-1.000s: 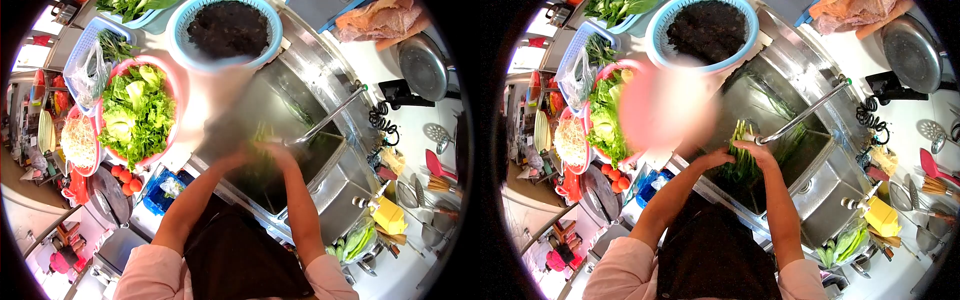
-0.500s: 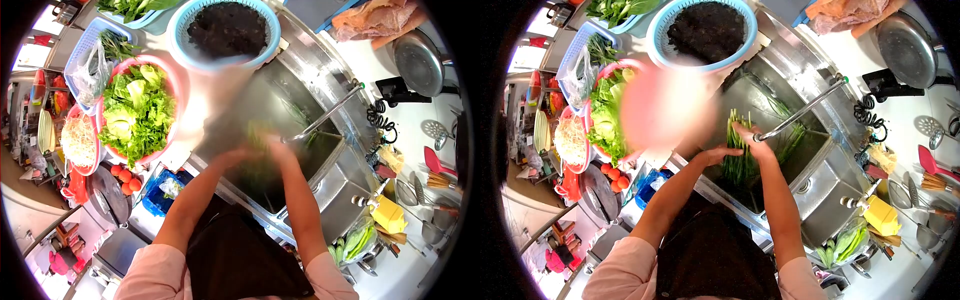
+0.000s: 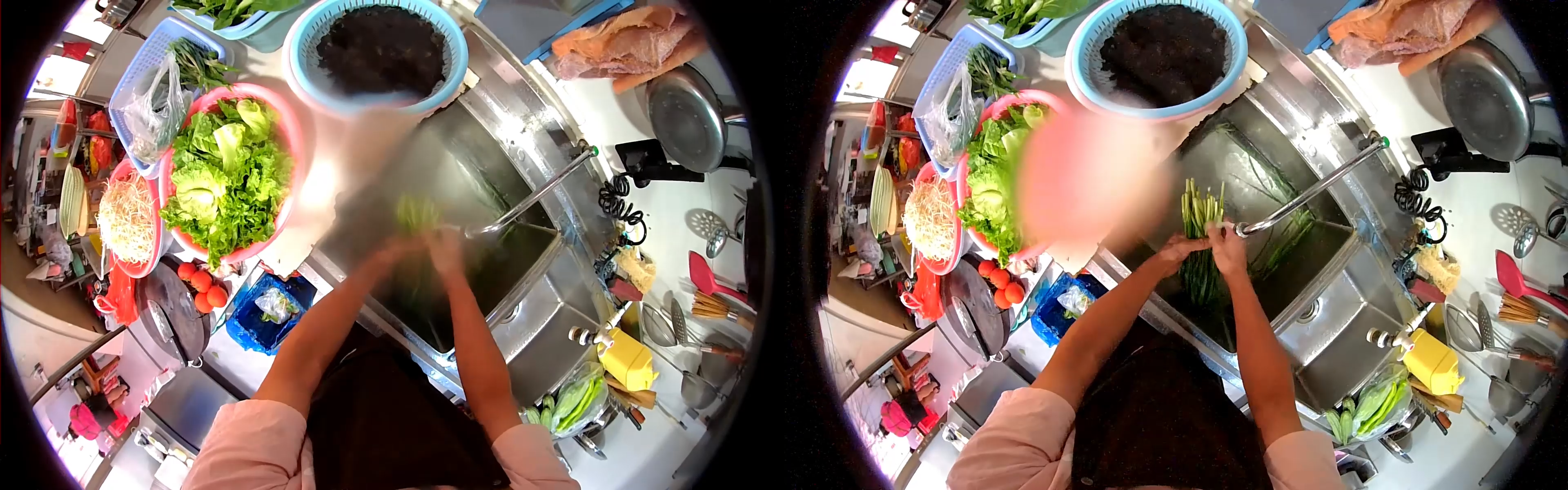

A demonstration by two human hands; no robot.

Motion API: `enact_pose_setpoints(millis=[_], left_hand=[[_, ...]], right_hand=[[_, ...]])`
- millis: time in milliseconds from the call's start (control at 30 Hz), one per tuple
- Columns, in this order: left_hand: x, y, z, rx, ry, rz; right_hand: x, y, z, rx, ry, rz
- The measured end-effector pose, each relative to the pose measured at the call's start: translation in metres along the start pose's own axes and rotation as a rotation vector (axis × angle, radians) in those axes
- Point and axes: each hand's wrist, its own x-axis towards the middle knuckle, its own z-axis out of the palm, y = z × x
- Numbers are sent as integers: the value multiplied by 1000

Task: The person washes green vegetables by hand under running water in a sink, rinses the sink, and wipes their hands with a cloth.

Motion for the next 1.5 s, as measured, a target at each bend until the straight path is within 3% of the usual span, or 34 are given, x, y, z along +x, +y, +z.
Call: enact_pose_setpoints(millis=[133,200,267,300,400,433,467,533,567,667,900,1000,1067,1133,1233,1300,1400,1500], left_hand=[[-26,29,18,-44,-53,-82],[-25,29,14,-25,-98,-69],[-19,22,7,15,-115,-59],[-19,23,7,27,-119,-69],[-21,33,20,37,-89,-177],[-11,25,13,61,-70,-195],[-2,16,4,83,-49,-214],[-17,28,16,121,-96,-123],[-24,36,24,142,-121,-78],[-2,19,17,179,-149,-30],[12,55,35,603,-277,-90],[3,68,47,761,-270,18],[-5,72,51,844,-219,20],[-16,84,56,813,-169,-78],[-29,104,54,531,-169,-172],[-45,103,48,737,124,111],[-48,41,20,662,744,555],[-57,3,29,358,843,467]], right_hand=[[2,22,5,525,-14,226],[12,26,0,483,-21,389],[16,24,-2,654,47,501],[16,12,-3,744,63,498],[11,-9,-15,612,-41,403],[19,-15,-17,491,-116,231],[17,-19,-19,543,-149,212],[1,-50,-30,648,-216,181],[6,-40,-29,678,-255,274],[22,-20,-27,620,-257,179],[18,-56,-79,616,-390,349],[8,-92,-87,519,-297,300],[18,-53,-63,579,-265,300],[19,-41,-50,629,-177,295],[13,-44,-48,841,119,244],[19,-38,-52,954,260,219],[21,-41,-55,1133,424,305],[14,-58,-39,1244,509,413]])
